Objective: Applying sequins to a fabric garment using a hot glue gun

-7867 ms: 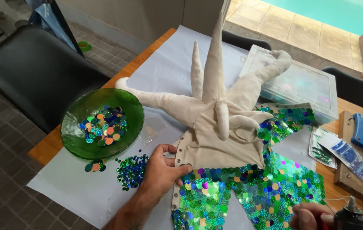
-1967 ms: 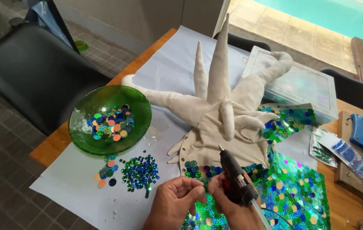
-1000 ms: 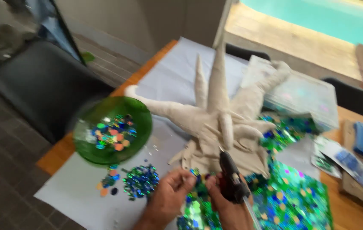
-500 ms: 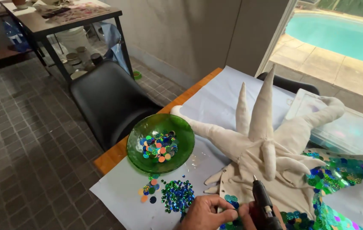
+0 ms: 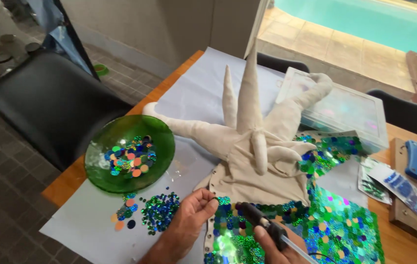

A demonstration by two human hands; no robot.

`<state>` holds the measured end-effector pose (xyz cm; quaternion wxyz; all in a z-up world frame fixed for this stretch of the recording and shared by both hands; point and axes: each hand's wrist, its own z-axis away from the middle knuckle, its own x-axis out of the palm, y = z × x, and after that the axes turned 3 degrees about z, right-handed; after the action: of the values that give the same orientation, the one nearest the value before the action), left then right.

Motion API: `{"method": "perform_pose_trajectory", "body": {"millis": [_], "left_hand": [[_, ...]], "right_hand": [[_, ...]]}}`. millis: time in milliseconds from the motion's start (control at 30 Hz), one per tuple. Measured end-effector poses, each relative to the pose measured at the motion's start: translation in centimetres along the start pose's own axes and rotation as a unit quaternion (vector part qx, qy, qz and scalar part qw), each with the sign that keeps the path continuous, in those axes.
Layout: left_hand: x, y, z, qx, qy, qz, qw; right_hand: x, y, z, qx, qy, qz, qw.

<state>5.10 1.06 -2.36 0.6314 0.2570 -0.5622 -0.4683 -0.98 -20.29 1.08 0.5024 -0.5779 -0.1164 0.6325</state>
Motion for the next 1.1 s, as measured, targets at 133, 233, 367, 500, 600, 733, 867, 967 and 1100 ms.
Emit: {"method": "perform_pose_trajectory", "body": {"millis": [133,233,367,500,600,733,867,967,1100], "left_hand": [[0.7,0.6,0.1,-0.068,0.008,0.019,0.997],[0.2,-0.1,-0.6,-0.083,0.016,0.062,0.994],[1.5,2.3,0.7,-0.122,0.005,0.099,0.988],[1.2,0.7,-0.3,-0.119,0.015,0.172,0.978],[1.0,0.2,-0.3,-0.107,0.012,0.168,0.980],[0.9,0.1,-0.2,-0.104,0.003,0.172,0.980],[1.3,1.3,0.3,-0.115,0.002,0.133,0.984],[0.7,0.2,-0.2,-0.095,-0.001,0.118,0.988],[1.1,0.7,0.0,-0.107,-0.010,0.153,0.982]], "right_hand": [[0.1,-1.6,0.8,0.012,-0.021,0.056,0.998],[0.2,-1.9,0.5,0.002,-0.025,0.065,0.998],[-0.1,-3.5,1.1,0.027,-0.052,0.083,0.995],[0.1,-2.6,0.7,0.023,-0.058,0.053,0.997],[0.1,-2.7,0.8,0.013,-0.052,0.062,0.997],[-0.2,-3.6,1.2,0.041,-0.074,0.057,0.995],[0.0,-3.2,1.0,0.047,-0.069,0.070,0.994],[-0.1,-3.5,1.1,0.048,-0.072,0.070,0.994],[0.1,-2.0,0.3,0.010,-0.063,0.074,0.995]]}}
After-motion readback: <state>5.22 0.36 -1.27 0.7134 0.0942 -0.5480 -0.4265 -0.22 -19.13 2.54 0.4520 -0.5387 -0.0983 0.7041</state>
